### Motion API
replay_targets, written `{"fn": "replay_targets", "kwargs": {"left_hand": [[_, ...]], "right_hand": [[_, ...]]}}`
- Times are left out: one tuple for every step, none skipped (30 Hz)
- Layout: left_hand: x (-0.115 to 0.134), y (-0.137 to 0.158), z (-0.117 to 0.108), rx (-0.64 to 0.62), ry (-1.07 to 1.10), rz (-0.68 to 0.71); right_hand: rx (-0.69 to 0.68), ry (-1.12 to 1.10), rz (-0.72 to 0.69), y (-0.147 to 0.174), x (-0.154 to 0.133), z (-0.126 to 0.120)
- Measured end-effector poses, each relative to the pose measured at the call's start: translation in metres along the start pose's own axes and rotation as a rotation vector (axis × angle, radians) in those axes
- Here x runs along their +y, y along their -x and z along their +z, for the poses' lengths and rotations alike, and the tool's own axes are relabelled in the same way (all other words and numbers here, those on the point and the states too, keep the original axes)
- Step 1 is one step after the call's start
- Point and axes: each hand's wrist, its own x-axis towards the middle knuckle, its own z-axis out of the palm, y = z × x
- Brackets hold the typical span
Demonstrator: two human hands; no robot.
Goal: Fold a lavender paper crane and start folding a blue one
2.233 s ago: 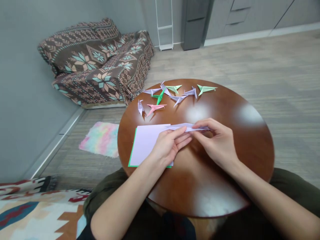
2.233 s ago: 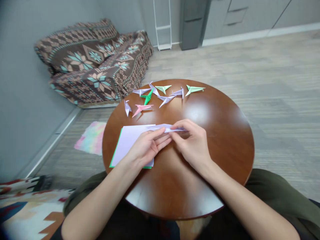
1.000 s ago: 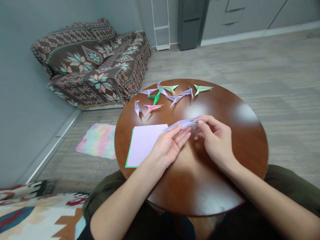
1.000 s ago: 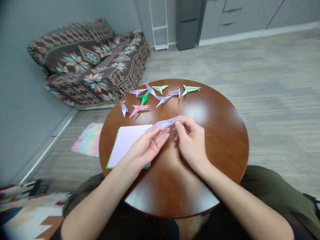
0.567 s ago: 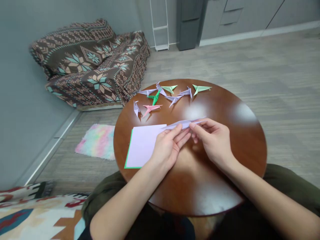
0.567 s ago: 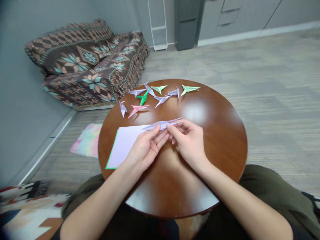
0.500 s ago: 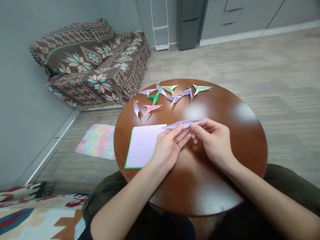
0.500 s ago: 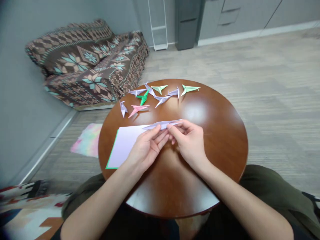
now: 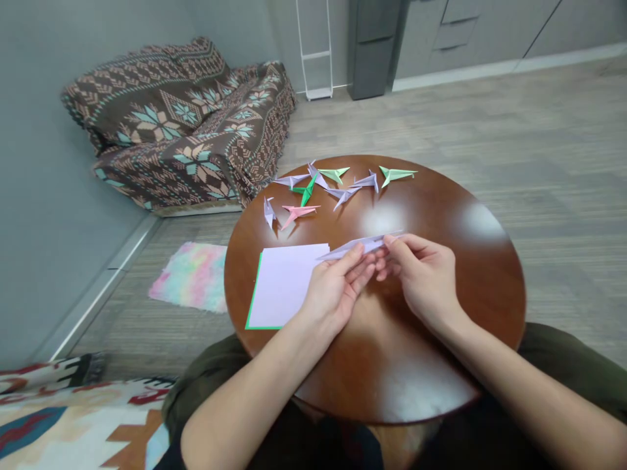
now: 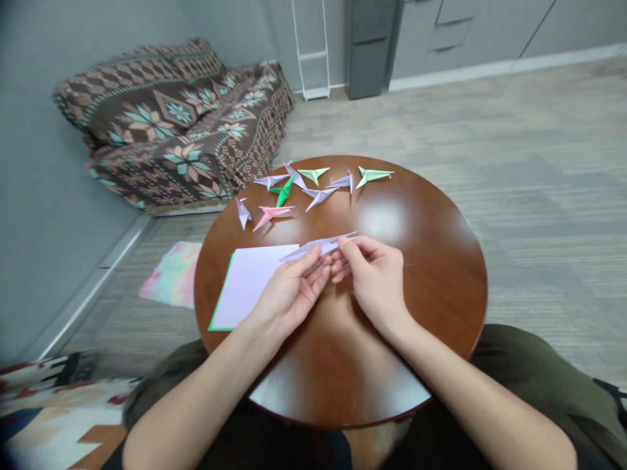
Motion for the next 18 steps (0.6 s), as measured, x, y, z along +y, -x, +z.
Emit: {"fn": "replay_targets", "kwargs": {"left_hand": [[0.0006,-0.0009,-0.0001,0.015,0.019,-0.005],[0.0014,-0.0021,-0.0002,0.037,0.039,-0.012],[0.0022,-0.0032,-0.0003,0.064,0.060,-0.017],[0.0031,-0.0043,-0.0003,0.091,0.080,-0.021],[0.0039,-0.0051,-0.0001,0.112,0.096,-0.028],[0.0047,-0.0056,0.0002,0.129,0.107,-0.035],[0.0052,-0.0058,0.0007,0.140,0.114,-0.045],[0.0055,-0.0056,0.0013,0.147,0.117,-0.057],[0.0056,-0.0051,0.0018,0.151,0.117,-0.069],[0.0054,-0.0045,0.0023,0.153,0.116,-0.079],[0.0051,-0.0039,0.0026,0.152,0.116,-0.086],[0.0046,-0.0032,0.0028,0.149,0.116,-0.090],[0.0042,-0.0027,0.0028,0.143,0.118,-0.091],[0.0037,-0.0022,0.0028,0.138,0.120,-0.089],[0.0033,-0.0017,0.0028,0.136,0.121,-0.087],[0.0029,-0.0013,0.0030,0.135,0.122,-0.085],[0.0026,-0.0009,0.0033,0.136,0.119,-0.086],[0.0024,-0.0004,0.0037,0.137,0.114,-0.090]], "right_hand": [[0.013,-0.020,-0.004,-0.0003,0.0001,0.0003],[0.027,-0.032,-0.016,-0.0003,0.0000,0.0006],[0.037,-0.034,-0.035,-0.0001,-0.0002,0.0010],[0.041,-0.031,-0.061,0.0003,-0.0005,0.0014],[0.039,-0.024,-0.088,0.0009,-0.0008,0.0019],[0.029,-0.013,-0.114,0.0017,-0.0012,0.0025],[0.018,-0.002,-0.136,0.0025,-0.0016,0.0030],[0.007,0.007,-0.154,0.0032,-0.0020,0.0035],[0.002,0.015,-0.167,0.0037,-0.0024,0.0039],[0.003,0.023,-0.177,0.0041,-0.0028,0.0042],[0.011,0.033,-0.182,0.0042,-0.0032,0.0043],[0.019,0.044,-0.182,0.0042,-0.0035,0.0043],[0.026,0.049,-0.177,0.0039,-0.0038,0.0043],[0.031,0.051,-0.169,0.0035,-0.0039,0.0041],[0.035,0.048,-0.158,0.0031,-0.0040,0.0038],[0.039,0.043,-0.144,0.0025,-0.0038,0.0035],[0.044,0.034,-0.128,0.0020,-0.0034,0.0031],[0.051,0.022,-0.112,0.0014,-0.0027,0.0026]]}}
